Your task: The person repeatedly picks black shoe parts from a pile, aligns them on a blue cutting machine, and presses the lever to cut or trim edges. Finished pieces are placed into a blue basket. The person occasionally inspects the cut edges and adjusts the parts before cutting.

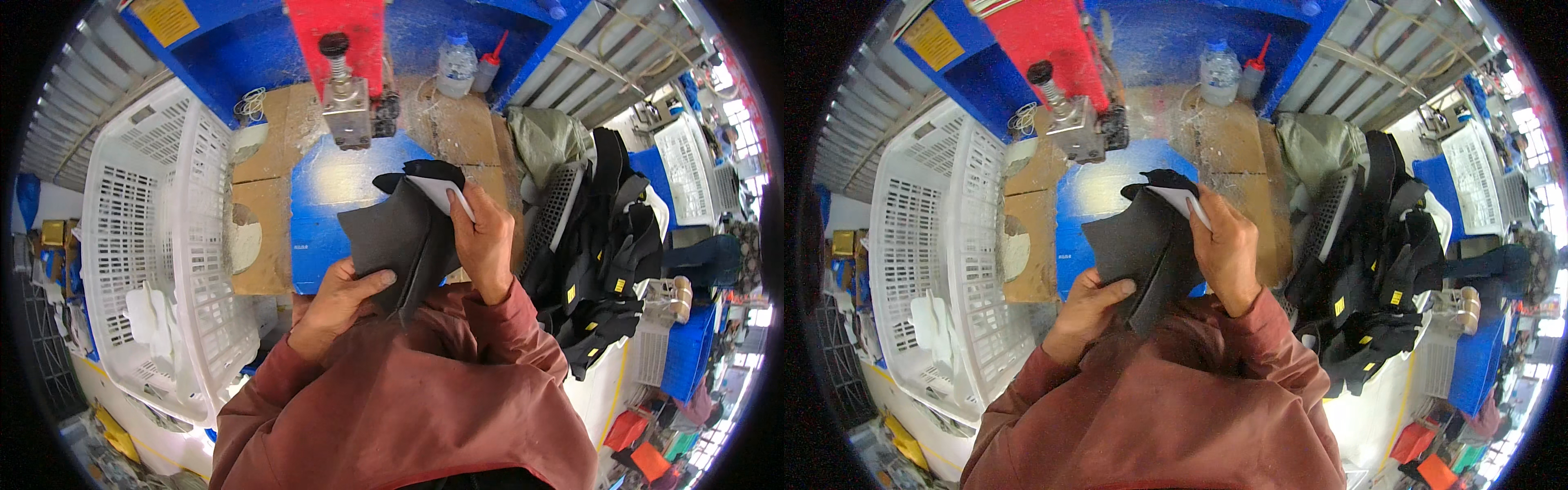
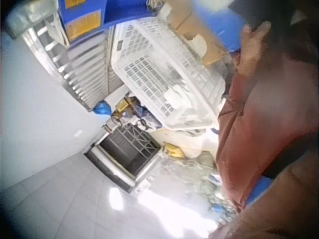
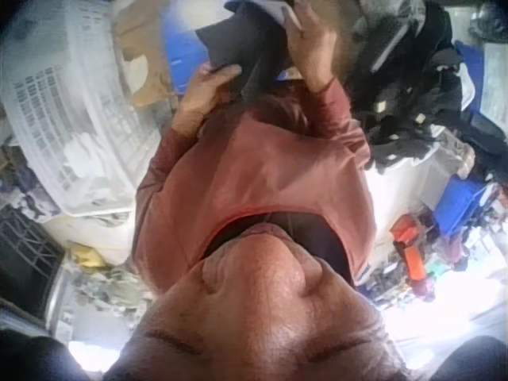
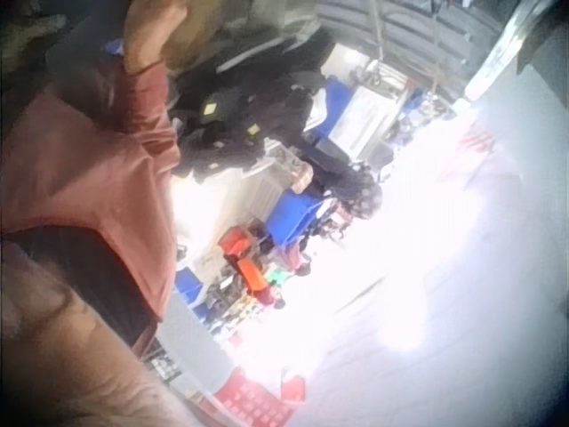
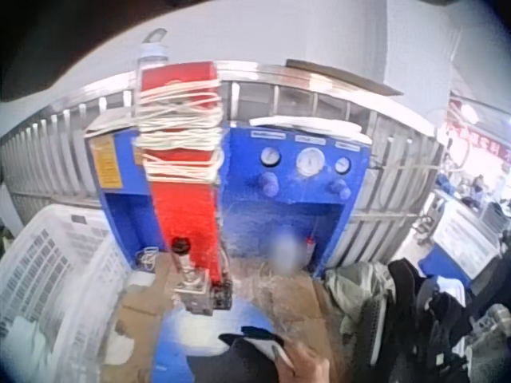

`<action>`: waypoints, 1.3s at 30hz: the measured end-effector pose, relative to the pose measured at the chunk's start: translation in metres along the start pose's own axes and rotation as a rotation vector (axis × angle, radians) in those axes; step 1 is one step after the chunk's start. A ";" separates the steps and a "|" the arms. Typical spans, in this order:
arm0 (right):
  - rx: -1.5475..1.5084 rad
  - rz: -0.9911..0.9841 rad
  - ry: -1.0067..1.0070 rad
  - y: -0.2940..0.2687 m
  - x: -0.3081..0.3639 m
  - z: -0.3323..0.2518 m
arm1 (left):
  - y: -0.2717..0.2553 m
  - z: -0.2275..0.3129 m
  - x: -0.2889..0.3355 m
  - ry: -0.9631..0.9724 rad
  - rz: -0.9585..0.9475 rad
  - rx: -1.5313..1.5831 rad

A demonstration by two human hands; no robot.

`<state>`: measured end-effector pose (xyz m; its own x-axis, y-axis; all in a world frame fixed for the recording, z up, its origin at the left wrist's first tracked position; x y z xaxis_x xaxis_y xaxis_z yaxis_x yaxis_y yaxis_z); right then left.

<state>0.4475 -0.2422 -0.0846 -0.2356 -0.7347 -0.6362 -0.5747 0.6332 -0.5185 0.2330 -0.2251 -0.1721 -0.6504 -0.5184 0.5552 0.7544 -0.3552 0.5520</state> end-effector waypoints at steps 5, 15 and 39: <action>-0.444 -0.259 0.393 0.028 0.003 0.043 | -0.051 0.029 -0.008 0.133 0.163 0.073; -0.654 -0.285 0.360 0.065 -0.012 0.063 | -0.064 0.032 -0.008 0.301 0.240 0.062; -0.592 -0.687 0.222 0.084 -0.105 0.079 | -0.058 0.061 0.010 0.414 0.331 0.076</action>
<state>0.4859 -0.0929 -0.1066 0.1945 -0.9705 -0.1424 -0.9352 -0.1397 -0.3255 0.1771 -0.1619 -0.1603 -0.2775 -0.8623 0.4235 0.8946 -0.0712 0.4412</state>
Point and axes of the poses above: each hand's wrist, its own x-axis away from the middle knuckle, its own y-axis out of the palm, z = x × y, the point moved 6 cm from there along -x, towards the middle knuckle, and after that the axes turned 13 degrees about -y, right-handed, at the moved point
